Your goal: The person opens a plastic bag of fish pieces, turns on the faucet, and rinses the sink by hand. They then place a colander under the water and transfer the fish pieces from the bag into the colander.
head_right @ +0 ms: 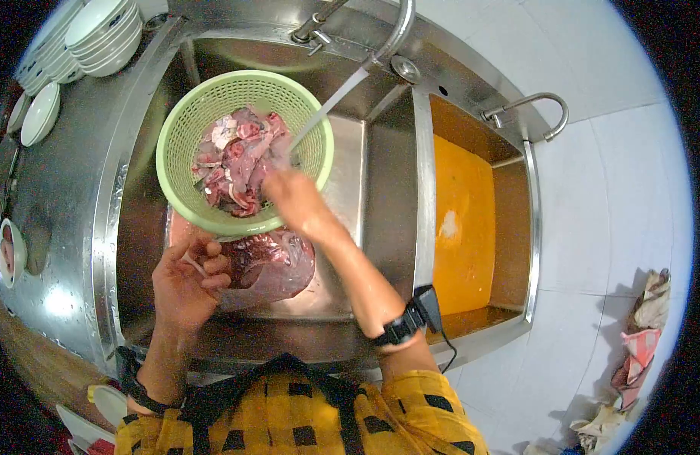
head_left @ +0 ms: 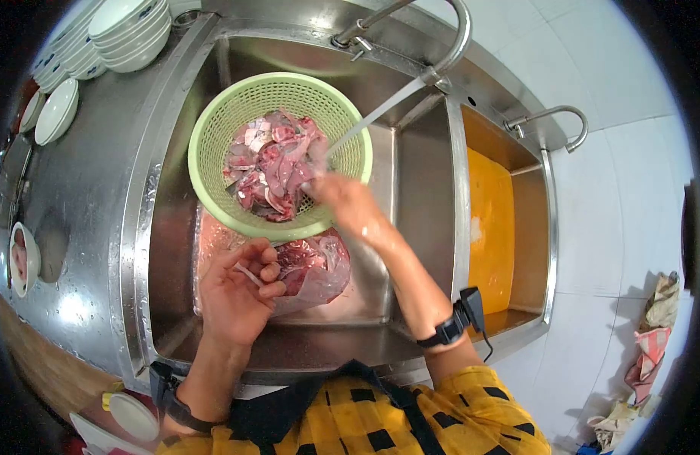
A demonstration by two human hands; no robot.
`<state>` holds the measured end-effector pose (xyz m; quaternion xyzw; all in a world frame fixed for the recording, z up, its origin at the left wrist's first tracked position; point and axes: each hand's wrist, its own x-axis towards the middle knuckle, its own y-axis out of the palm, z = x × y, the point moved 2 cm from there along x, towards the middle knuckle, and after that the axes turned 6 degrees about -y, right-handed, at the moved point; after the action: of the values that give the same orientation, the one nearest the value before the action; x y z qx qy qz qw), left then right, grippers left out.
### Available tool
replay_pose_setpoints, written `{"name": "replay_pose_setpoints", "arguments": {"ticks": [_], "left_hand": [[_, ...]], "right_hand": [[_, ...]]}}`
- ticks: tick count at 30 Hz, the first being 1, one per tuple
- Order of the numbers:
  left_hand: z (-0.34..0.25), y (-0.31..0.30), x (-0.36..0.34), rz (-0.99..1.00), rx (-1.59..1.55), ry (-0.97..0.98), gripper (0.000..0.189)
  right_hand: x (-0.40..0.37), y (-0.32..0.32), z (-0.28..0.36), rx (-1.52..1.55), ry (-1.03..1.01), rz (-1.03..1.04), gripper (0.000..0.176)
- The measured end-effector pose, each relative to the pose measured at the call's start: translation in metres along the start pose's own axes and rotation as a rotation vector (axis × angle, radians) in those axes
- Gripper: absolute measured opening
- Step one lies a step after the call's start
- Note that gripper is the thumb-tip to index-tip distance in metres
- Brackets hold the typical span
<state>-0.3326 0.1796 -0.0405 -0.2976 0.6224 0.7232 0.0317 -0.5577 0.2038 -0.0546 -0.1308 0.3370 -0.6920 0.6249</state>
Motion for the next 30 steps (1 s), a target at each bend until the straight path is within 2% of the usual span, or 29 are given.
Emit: {"name": "replay_pose_setpoints", "arguments": {"ticks": [2, 4, 5, 7, 8, 10, 11, 12, 15, 16, 18, 22, 24, 25, 27, 28, 30], "left_hand": [[0.004, 0.002, -0.001, 0.001, 0.014, -0.024, 0.029], [0.008, 0.005, -0.001, 0.002, 0.023, -0.04, 0.03], [0.01, 0.006, -0.002, 0.001, 0.038, -0.06, 0.03], [0.013, 0.008, -0.004, -0.022, 0.043, -0.067, 0.03], [0.014, 0.009, -0.004, -0.047, 0.04, -0.062, 0.03], [0.008, 0.009, -0.004, 0.0, 0.055, -0.035, 0.03], [0.005, 0.01, -0.004, 0.05, 0.063, -0.007, 0.031], [0.002, 0.009, -0.005, 0.05, 0.067, -0.011, 0.031], [-0.003, 0.011, -0.006, 0.08, 0.049, 0.026, 0.032], [-0.004, 0.009, -0.006, 0.036, 0.056, 0.021, 0.03], [-0.005, 0.006, -0.007, -0.014, 0.066, 0.016, 0.028], [-0.001, 0.006, -0.006, -0.053, 0.046, -0.023, 0.027], [-0.001, 0.005, -0.005, -0.062, 0.047, -0.028, 0.027], [-0.002, 0.002, -0.004, -0.031, 0.033, -0.03, 0.031], [-0.002, 0.0, -0.004, -0.008, 0.017, -0.037, 0.034], [-0.001, 0.0, -0.003, -0.021, 0.035, -0.035, 0.034], [0.002, 0.0, -0.002, -0.041, 0.052, -0.045, 0.034]], "right_hand": [[-0.022, 0.05, -0.003, 0.193, -0.256, 0.246, 0.029], [-0.05, 0.116, 0.0, 0.905, 0.094, 0.395, 0.029], [-0.049, 0.126, -0.001, 0.906, 0.091, 0.387, 0.029], [-0.049, 0.139, -0.001, 0.269, -0.382, 0.309, 0.041], [-0.047, 0.152, -0.009, 0.271, -0.383, 0.301, 0.041], [-0.039, 0.203, -0.053, 0.362, -0.36, 0.106, 0.052], [-0.01, 0.321, -0.11, -0.318, -0.1, -0.247, 0.047], [-0.016, 0.312, -0.107, -0.317, -0.097, -0.252, 0.047], [-0.061, 0.235, -0.063, -0.465, -0.486, 0.254, 0.039], [-0.068, 0.218, -0.055, -0.467, -0.49, 0.26, 0.039], [-0.078, 0.202, -0.048, -0.58, -0.407, 0.513, 0.037], [-0.088, 0.188, -0.063, -0.618, -0.337, 0.44, 0.035], [-0.089, 0.181, -0.065, -0.645, -0.063, 0.684, 0.043], [-0.089, 0.178, -0.07, -0.642, -0.062, 0.682, 0.043], [-0.097, 0.177, -0.085, -0.367, 0.007, 0.94, 0.04], [-0.104, 0.17, -0.08, -0.357, 0.012, 0.943, 0.04], [-0.118, 0.153, -0.064, -0.301, 0.151, 0.857, 0.038]]}}
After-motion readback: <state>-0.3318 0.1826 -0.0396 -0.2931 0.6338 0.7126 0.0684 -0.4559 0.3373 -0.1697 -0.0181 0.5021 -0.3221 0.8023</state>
